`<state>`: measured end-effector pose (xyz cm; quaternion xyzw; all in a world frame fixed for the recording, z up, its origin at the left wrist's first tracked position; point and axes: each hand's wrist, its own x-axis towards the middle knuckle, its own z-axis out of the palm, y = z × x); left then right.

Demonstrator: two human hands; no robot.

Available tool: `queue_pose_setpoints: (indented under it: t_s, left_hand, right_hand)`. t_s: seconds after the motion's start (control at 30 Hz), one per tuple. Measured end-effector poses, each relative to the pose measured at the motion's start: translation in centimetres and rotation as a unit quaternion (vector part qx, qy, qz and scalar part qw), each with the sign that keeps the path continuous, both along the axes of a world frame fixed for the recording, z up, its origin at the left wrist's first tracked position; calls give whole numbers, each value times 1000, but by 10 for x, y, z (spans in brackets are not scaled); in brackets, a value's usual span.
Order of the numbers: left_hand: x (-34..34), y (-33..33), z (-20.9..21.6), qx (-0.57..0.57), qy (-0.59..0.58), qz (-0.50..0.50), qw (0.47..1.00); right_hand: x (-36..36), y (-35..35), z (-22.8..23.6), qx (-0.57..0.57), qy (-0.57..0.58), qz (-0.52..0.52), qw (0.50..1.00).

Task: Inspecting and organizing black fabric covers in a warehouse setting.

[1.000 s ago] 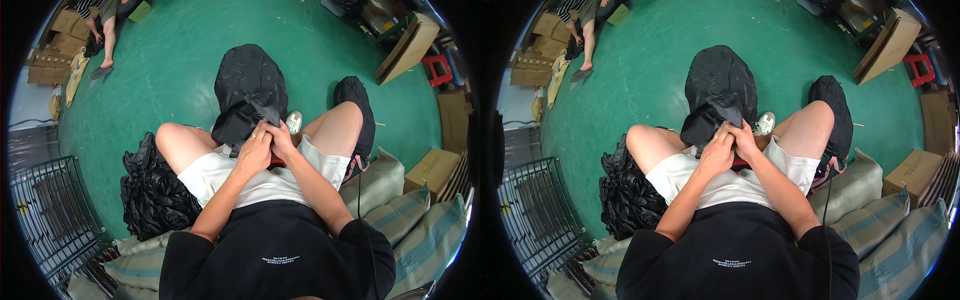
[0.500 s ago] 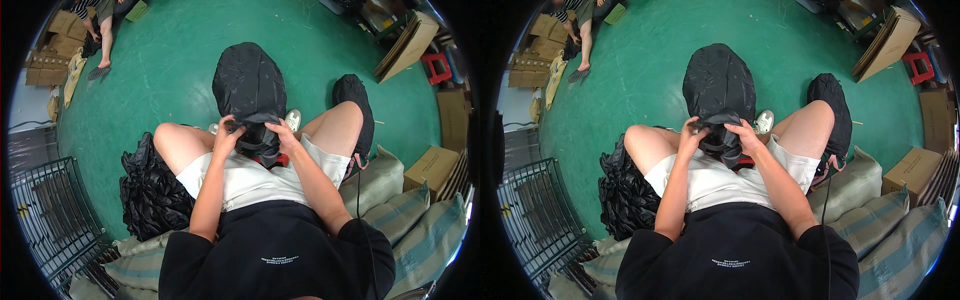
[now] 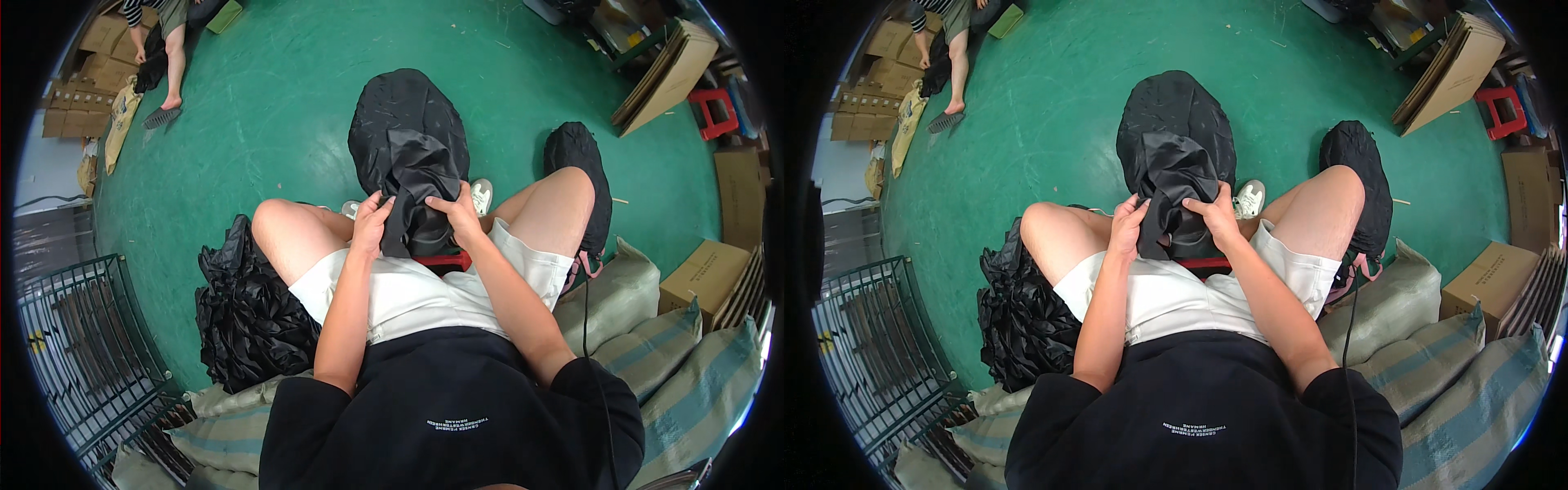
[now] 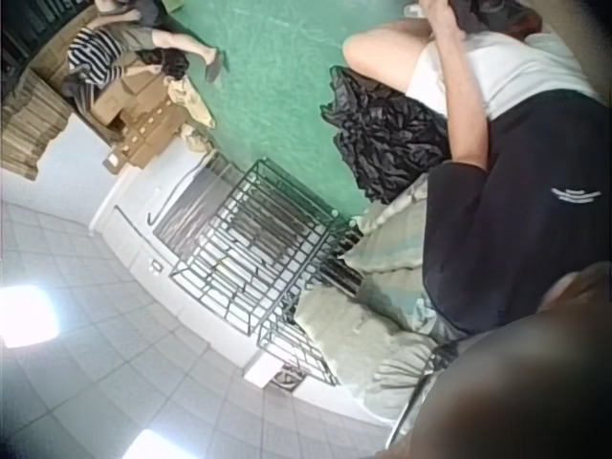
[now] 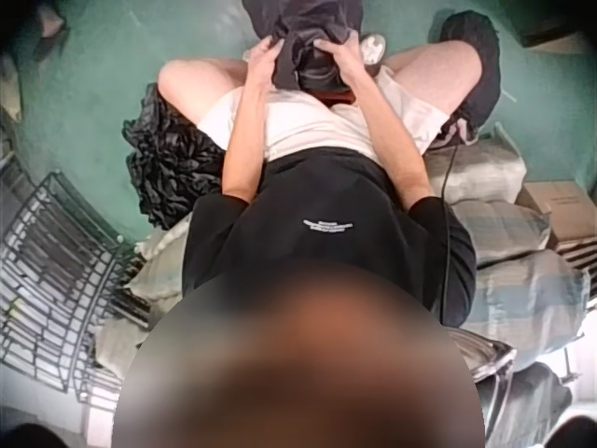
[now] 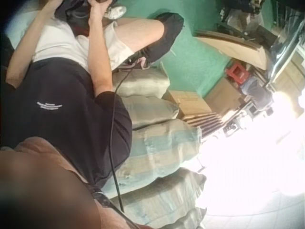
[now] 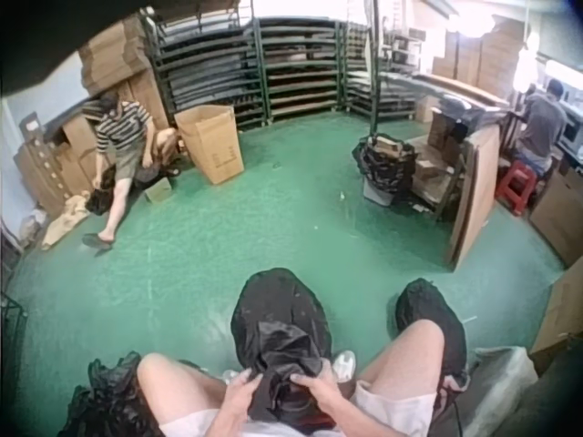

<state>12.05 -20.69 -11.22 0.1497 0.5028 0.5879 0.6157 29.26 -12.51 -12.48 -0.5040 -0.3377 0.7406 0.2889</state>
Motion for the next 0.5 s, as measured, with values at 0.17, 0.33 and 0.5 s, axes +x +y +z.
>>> queue_pose_setpoints:
  t_s: [0.17, 0.33, 0.5]
  left_hand:
    - [18, -5, 27, 49, 45, 98, 993]
    - [34, -8, 41, 94, 195, 14, 976]
    - [33, -9, 51, 109, 255, -26, 960]
  right_hand:
    - [-8, -14, 5, 193, -194, 46, 961]
    - [-4, -16, 2, 359, -113, 119, 919]
    - [-6, -14, -15, 381, -127, 68, 913]
